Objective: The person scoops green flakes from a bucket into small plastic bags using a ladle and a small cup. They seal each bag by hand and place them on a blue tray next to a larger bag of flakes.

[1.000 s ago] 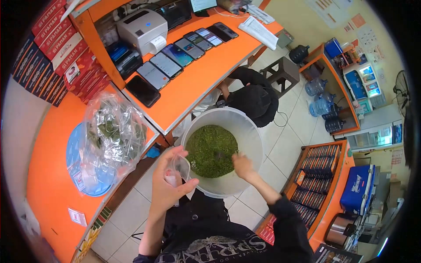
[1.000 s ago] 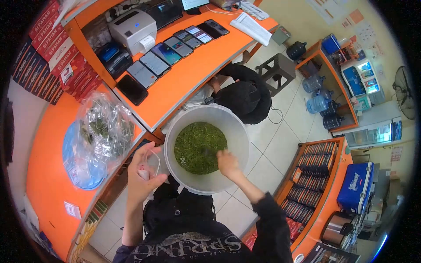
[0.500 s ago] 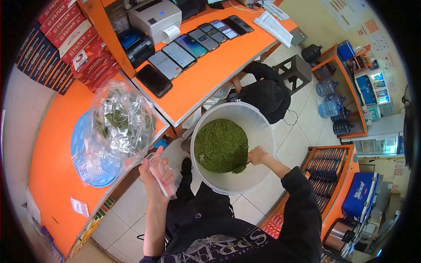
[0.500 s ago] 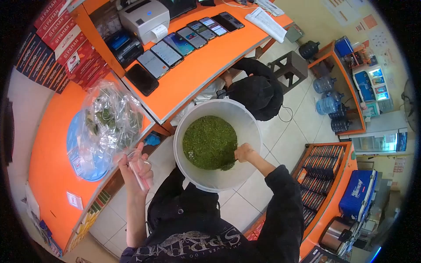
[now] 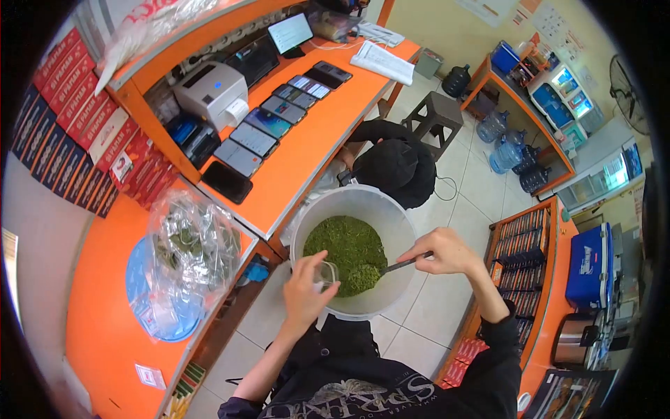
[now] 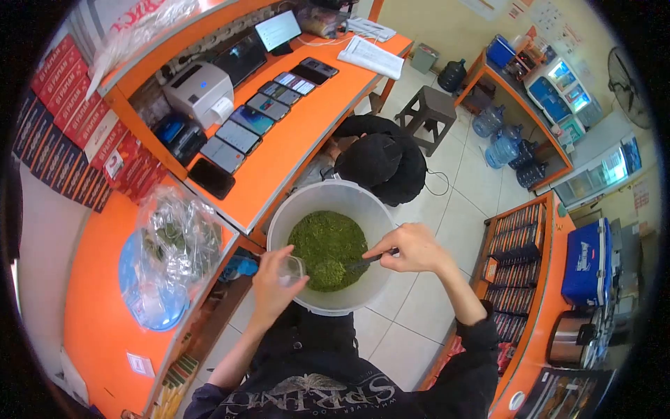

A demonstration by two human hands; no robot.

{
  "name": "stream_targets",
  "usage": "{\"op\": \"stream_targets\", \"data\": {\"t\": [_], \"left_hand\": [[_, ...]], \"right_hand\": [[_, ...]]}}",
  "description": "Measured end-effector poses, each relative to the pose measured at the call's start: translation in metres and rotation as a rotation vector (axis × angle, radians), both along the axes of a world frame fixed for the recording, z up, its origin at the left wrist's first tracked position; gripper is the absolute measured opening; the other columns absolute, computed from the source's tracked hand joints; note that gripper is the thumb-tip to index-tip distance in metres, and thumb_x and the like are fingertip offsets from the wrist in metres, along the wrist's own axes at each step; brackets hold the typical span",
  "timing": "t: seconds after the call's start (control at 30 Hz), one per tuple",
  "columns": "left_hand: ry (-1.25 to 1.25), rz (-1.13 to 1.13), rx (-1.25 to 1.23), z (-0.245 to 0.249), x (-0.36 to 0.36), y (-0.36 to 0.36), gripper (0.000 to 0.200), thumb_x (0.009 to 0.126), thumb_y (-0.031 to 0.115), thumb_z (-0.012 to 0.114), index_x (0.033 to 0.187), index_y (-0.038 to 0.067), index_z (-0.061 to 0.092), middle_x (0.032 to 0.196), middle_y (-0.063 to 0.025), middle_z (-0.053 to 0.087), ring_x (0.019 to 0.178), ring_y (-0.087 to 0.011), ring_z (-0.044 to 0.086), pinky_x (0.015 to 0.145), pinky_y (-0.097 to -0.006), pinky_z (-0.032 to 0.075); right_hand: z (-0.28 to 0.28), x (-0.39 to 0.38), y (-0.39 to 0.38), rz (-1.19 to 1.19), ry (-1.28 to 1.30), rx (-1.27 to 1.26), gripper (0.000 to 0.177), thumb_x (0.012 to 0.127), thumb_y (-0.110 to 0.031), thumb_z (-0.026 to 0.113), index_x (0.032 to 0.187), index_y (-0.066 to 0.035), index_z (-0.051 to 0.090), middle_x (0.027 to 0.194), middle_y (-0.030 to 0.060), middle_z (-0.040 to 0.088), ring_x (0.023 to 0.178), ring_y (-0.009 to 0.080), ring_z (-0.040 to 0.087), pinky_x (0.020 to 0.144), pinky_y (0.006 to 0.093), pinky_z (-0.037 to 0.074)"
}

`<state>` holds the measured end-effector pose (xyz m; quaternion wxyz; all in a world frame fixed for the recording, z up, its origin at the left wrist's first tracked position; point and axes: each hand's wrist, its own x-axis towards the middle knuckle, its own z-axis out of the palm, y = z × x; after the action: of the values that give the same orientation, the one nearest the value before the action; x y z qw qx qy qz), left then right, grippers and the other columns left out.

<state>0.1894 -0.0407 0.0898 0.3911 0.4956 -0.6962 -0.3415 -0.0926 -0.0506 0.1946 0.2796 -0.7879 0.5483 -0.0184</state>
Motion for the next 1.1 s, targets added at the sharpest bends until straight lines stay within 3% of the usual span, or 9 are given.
{"op": "stream_targets", "data": {"t": [0.13, 0.33, 0.5, 0.6, 0.77, 0.9, 0.97, 1.07, 1.1], "left_hand": [[0.041, -0.121, 0.049, 0.001, -0.027, -0.007, 0.061, 0.060, 0.008, 0.077, 0.117, 0.007, 0.057, 0.101, -0.0119, 0.059, 0.091, -0.0232, 0.061, 0.077, -0.0319, 0.049], [0.102, -0.220, 0.040, -0.022, -0.049, -0.023, 0.064, 0.057, 0.007, 0.075, 0.119, 0.004, 0.056, 0.098, -0.0106, 0.059, 0.087, -0.0226, 0.061, 0.076, -0.0324, 0.049], [0.230, -0.266, 0.018, -0.011, -0.054, -0.027, 0.067, 0.057, 0.005, 0.077, 0.121, 0.006, 0.054, 0.101, -0.0106, 0.059, 0.091, -0.0223, 0.060, 0.081, -0.0318, 0.047], [0.282, -0.267, 0.002, -0.008, -0.052, -0.027, 0.070, 0.058, 0.005, 0.078, 0.123, 0.007, 0.052, 0.101, -0.0099, 0.059, 0.094, -0.0220, 0.059, 0.083, -0.0314, 0.047], [0.312, -0.194, 0.060, -0.005, -0.041, -0.022, 0.069, 0.060, 0.007, 0.078, 0.123, 0.007, 0.050, 0.101, -0.0100, 0.058, 0.096, -0.0213, 0.058, 0.082, -0.0321, 0.047], [0.318, -0.223, 0.192, 0.009, -0.056, 0.001, 0.068, 0.062, 0.008, 0.078, 0.122, 0.005, 0.048, 0.099, -0.0107, 0.058, 0.096, -0.0210, 0.058, 0.081, -0.0315, 0.047], [0.413, -0.250, 0.376, 0.035, -0.065, 0.018, 0.069, 0.065, 0.008, 0.078, 0.124, 0.005, 0.044, 0.104, -0.0087, 0.055, 0.096, -0.0144, 0.053, 0.082, -0.0298, 0.045], [0.439, -0.277, 0.227, 0.056, -0.042, 0.017, 0.069, 0.067, 0.008, 0.078, 0.126, 0.004, 0.042, 0.101, -0.0084, 0.058, 0.088, -0.0126, 0.056, 0.077, -0.0269, 0.046], [0.483, -0.292, 0.296, 0.045, -0.035, 0.014, 0.053, 0.074, 0.008, 0.074, 0.120, 0.001, 0.048, 0.093, -0.0065, 0.061, 0.080, -0.0106, 0.058, 0.072, -0.0236, 0.046]], "right_hand": [[0.044, 0.026, 0.011, 0.016, 0.226, -0.319, 0.028, 0.064, -0.017, 0.060, 0.089, -0.022, 0.072, 0.063, 0.0011, 0.060, 0.056, 0.0194, 0.060, 0.052, 0.0319, 0.046], [0.006, 0.039, 0.046, 0.025, 0.346, -0.609, 0.033, 0.069, -0.014, 0.060, 0.101, -0.019, 0.067, 0.079, 0.0024, 0.051, 0.072, 0.0177, 0.056, 0.059, 0.0313, 0.046], [-0.014, 0.046, 0.091, -0.296, 0.142, -0.670, 0.047, 0.068, 0.000, 0.058, 0.110, -0.019, 0.065, 0.086, 0.0046, 0.051, 0.076, 0.0201, 0.053, 0.062, 0.0321, 0.043], [-0.058, 0.050, 0.132, -0.688, -0.032, -0.716, 0.052, 0.066, 0.004, 0.057, 0.112, -0.019, 0.064, 0.090, 0.0074, 0.053, 0.075, 0.0236, 0.056, 0.062, 0.0359, 0.045], [-0.168, 0.049, 0.201, -0.902, 0.083, -0.161, 0.050, 0.070, 0.001, 0.055, 0.117, -0.015, 0.061, 0.091, 0.0136, 0.053, 0.074, 0.0275, 0.056, 0.067, 0.0372, 0.046], [-0.083, 0.104, 0.109, -0.970, -0.537, -0.579, 0.035, 0.069, -0.005, 0.070, 0.103, -0.004, 0.061, 0.100, 0.0094, 0.054, 0.086, 0.0178, 0.057, 0.072, 0.0333, 0.047], [-0.105, 0.114, 0.086, -1.015, -1.044, -0.418, 0.022, 0.071, -0.004, 0.073, 0.089, -0.002, 0.060, 0.096, 0.0061, 0.059, 0.085, 0.0123, 0.058, 0.068, 0.0276, 0.048], [-0.078, 0.117, 0.075, -0.981, -1.388, -0.228, 0.013, 0.076, 0.002, 0.068, 0.086, -0.002, 0.061, 0.084, 0.0043, 0.063, 0.073, 0.0090, 0.059, 0.061, 0.0215, 0.046], [-0.066, 0.122, 0.073, -1.002, -1.342, -0.251, 0.007, 0.079, 0.002, 0.066, 0.085, -0.001, 0.062, 0.072, 0.0033, 0.063, 0.062, 0.0087, 0.058, 0.056, 0.0189, 0.044]]}}
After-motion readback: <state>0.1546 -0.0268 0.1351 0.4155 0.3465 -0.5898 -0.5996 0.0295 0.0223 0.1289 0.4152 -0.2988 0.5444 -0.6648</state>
